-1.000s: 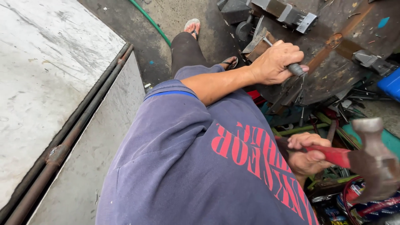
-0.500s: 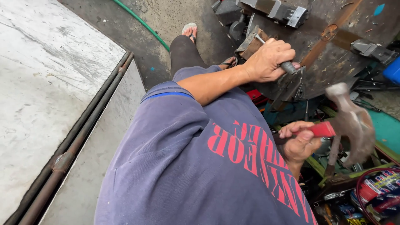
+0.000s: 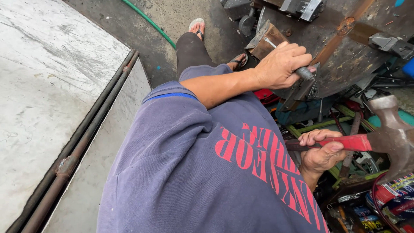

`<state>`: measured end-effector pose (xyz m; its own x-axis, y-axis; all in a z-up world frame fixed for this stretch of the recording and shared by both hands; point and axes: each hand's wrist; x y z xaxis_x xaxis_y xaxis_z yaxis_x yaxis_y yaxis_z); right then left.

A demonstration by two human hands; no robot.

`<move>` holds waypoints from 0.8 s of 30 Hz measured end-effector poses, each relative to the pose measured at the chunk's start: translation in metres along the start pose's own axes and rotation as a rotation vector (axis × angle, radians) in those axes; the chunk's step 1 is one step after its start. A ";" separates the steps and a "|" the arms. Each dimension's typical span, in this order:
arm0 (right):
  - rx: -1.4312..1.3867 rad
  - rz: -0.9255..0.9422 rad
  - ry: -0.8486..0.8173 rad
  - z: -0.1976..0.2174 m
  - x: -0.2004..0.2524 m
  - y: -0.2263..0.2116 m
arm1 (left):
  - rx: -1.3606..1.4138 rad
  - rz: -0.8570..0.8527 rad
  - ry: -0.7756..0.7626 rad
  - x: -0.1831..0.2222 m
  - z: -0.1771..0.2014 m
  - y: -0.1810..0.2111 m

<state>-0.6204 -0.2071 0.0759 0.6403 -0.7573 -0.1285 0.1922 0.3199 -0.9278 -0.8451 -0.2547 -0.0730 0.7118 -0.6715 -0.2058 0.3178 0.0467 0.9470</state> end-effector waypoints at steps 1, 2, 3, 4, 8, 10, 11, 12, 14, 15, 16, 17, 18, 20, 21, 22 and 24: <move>0.001 0.000 -0.001 -0.001 0.000 0.000 | 0.001 0.000 0.001 0.000 0.000 -0.001; 0.014 -0.015 -0.018 -0.001 0.000 -0.001 | 0.015 0.016 -0.005 0.001 0.000 -0.001; 0.028 -0.029 -0.035 -0.002 -0.001 -0.001 | 0.029 0.033 -0.011 0.001 0.001 -0.002; 0.027 -0.028 -0.036 -0.002 -0.001 0.000 | 0.027 0.032 -0.010 0.001 0.001 -0.003; 0.025 -0.016 -0.054 0.001 0.000 0.003 | 0.070 0.051 0.010 0.001 0.001 -0.003; 0.016 -0.021 -0.054 0.001 -0.001 0.004 | 0.083 0.053 0.019 -0.001 0.004 -0.002; 0.016 -0.018 -0.048 0.001 -0.002 0.005 | 0.088 0.060 0.018 -0.001 0.006 -0.002; 0.019 -0.014 -0.043 0.001 -0.002 0.005 | 0.096 0.068 0.017 -0.001 0.007 -0.001; 0.019 -0.011 -0.047 -0.002 -0.005 0.002 | 0.105 0.057 0.020 -0.002 0.007 -0.002; 0.017 -0.007 -0.048 -0.005 -0.006 0.001 | 0.112 0.042 0.020 -0.002 0.008 -0.002; 0.017 -0.006 -0.050 -0.005 -0.006 0.002 | 0.112 0.043 0.022 -0.002 0.007 -0.004; 0.014 -0.001 -0.050 -0.005 -0.006 0.004 | 0.108 0.045 0.011 -0.002 0.007 -0.006; 0.014 0.003 -0.050 -0.004 -0.006 0.005 | 0.106 0.049 -0.001 -0.002 0.005 -0.007; 0.011 0.000 -0.068 -0.001 -0.007 0.006 | 0.085 0.043 0.007 -0.001 0.007 -0.007; 0.004 -0.001 -0.084 -0.001 -0.007 0.006 | 0.061 0.036 0.015 0.000 0.009 -0.008; 0.004 -0.003 -0.088 0.000 -0.008 0.006 | 0.060 0.040 0.017 0.000 0.008 -0.009; 0.010 -0.022 -0.107 0.000 -0.009 0.005 | 0.064 0.039 0.011 0.001 0.005 -0.011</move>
<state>-0.6251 -0.1982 0.0727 0.7118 -0.6990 -0.0694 0.2139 0.3097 -0.9265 -0.8513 -0.2593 -0.0821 0.7300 -0.6616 -0.1712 0.2496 0.0249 0.9680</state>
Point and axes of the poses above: each hand's wrist, its own x-axis away from the middle knuckle, its own z-axis out of the back of the hand, y = z × x, and after that the axes turned 15 degrees about z, right-handed
